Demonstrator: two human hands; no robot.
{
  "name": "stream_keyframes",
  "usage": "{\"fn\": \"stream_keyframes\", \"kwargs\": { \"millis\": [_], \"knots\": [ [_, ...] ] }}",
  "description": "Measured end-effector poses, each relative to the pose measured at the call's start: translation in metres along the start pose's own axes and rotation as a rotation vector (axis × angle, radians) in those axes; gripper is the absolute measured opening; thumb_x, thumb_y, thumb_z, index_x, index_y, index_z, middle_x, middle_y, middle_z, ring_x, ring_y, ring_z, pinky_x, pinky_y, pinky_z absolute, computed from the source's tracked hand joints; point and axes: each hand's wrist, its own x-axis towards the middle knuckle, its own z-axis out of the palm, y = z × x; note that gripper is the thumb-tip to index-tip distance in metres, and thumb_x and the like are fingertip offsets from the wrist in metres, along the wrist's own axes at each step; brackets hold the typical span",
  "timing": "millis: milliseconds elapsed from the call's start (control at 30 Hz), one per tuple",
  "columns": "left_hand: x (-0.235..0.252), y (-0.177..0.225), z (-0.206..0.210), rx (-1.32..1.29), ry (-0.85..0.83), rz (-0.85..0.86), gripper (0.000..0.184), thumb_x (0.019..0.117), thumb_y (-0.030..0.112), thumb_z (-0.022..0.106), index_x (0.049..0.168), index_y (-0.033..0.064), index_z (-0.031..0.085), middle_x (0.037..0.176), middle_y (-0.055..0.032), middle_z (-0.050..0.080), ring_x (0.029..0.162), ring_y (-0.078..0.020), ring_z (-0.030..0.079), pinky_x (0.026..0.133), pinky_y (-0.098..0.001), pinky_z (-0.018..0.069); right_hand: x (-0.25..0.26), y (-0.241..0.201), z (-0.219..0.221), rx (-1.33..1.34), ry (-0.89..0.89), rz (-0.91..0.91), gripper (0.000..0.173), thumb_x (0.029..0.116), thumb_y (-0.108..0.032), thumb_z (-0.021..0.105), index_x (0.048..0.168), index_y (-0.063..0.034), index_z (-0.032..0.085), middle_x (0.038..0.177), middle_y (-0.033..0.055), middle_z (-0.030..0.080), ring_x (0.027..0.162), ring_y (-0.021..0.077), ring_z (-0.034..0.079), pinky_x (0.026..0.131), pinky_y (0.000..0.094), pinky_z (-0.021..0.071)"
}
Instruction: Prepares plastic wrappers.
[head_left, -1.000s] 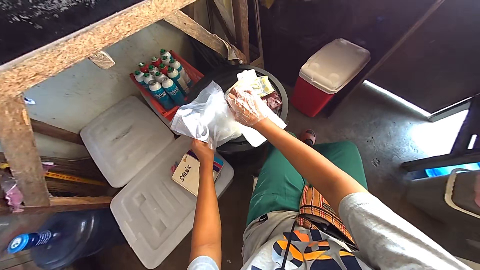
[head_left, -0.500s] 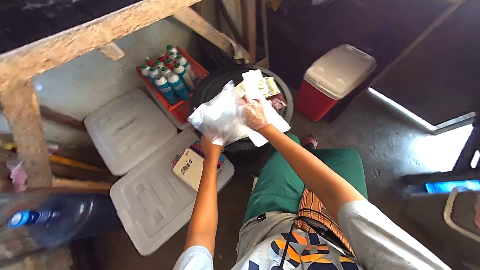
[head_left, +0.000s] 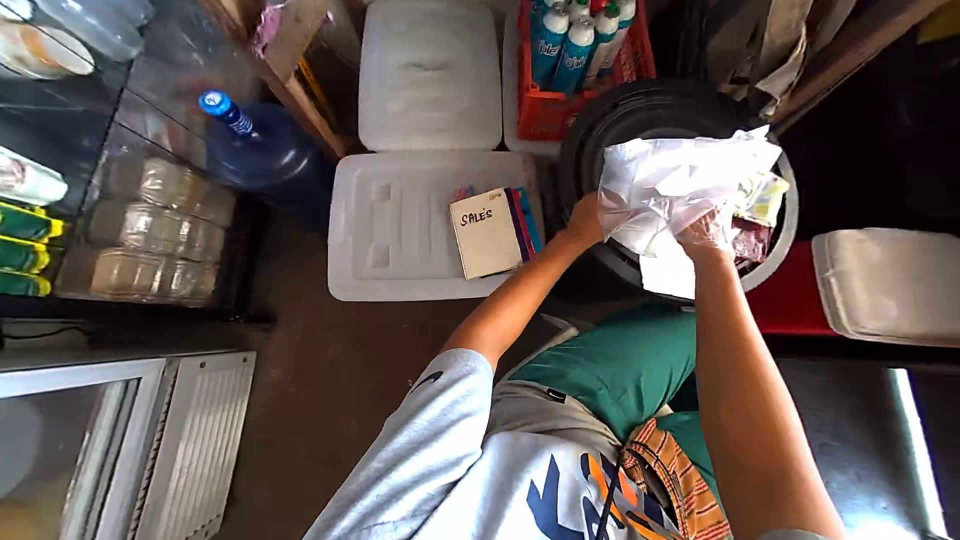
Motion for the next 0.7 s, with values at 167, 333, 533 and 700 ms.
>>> {"fn": "stream_keyframes", "kwargs": {
  "millis": [167, 333, 533, 700],
  "knots": [
    [-0.004, 0.01, 0.0, 0.11, -0.104, -0.061, 0.05, 0.0968, 0.019, 0.069, 0.133, -0.0129, 0.055, 0.129, -0.0318, 0.062, 0.124, -0.0432, 0.06, 0.106, -0.0571, 0.0443, -0.008, 0.001, -0.001, -0.091, -0.017, -0.018, 0.048, 0.0987, -0.015, 0.063, 0.135, 0.0162, 0.054, 0.138, 0.0394, 0.052, 0.135, 0.0511, 0.047, 0.116, 0.0592, 0.0314],
    [-0.032, -0.009, -0.017, -0.032, 0.148, 0.112, 0.093, 0.0835, 0.005, 0.079, 0.157, -0.0087, 0.024, 0.144, -0.0276, 0.054, 0.131, -0.0378, 0.056, 0.109, -0.0521, 0.0468, -0.054, 0.057, 0.003, 0.142, 0.023, 0.181, 0.104, 0.0878, -0.048, 0.074, 0.163, -0.0042, 0.017, 0.163, 0.0247, 0.03, 0.149, 0.0401, 0.032, 0.12, 0.0567, 0.0287],
    [-0.144, -0.14, -0.221, 0.219, 0.548, -0.51, 0.101, 0.088, 0.018, 0.079, 0.161, -0.0027, 0.012, 0.14, -0.0316, 0.055, 0.128, -0.0435, 0.057, 0.108, -0.0572, 0.0468, -0.194, 0.139, -0.06, 0.38, 0.227, 0.245, 0.087, 0.0962, -0.029, 0.065, 0.156, 0.0101, 0.016, 0.16, 0.0323, 0.025, 0.141, 0.0313, 0.046, 0.111, 0.034, 0.0463],
    [-0.193, -0.115, -0.303, 0.42, 0.856, -0.488, 0.076, 0.098, 0.017, 0.063, 0.157, -0.0086, 0.023, 0.139, -0.0362, 0.053, 0.131, -0.0481, 0.053, 0.112, -0.0579, 0.0398, -0.271, 0.151, -0.102, 0.375, 0.451, 0.485, 0.074, 0.0981, -0.031, 0.059, 0.155, 0.0039, 0.028, 0.151, 0.0265, 0.043, 0.125, 0.0216, 0.059, 0.096, 0.0342, 0.0543]
  ]
}}
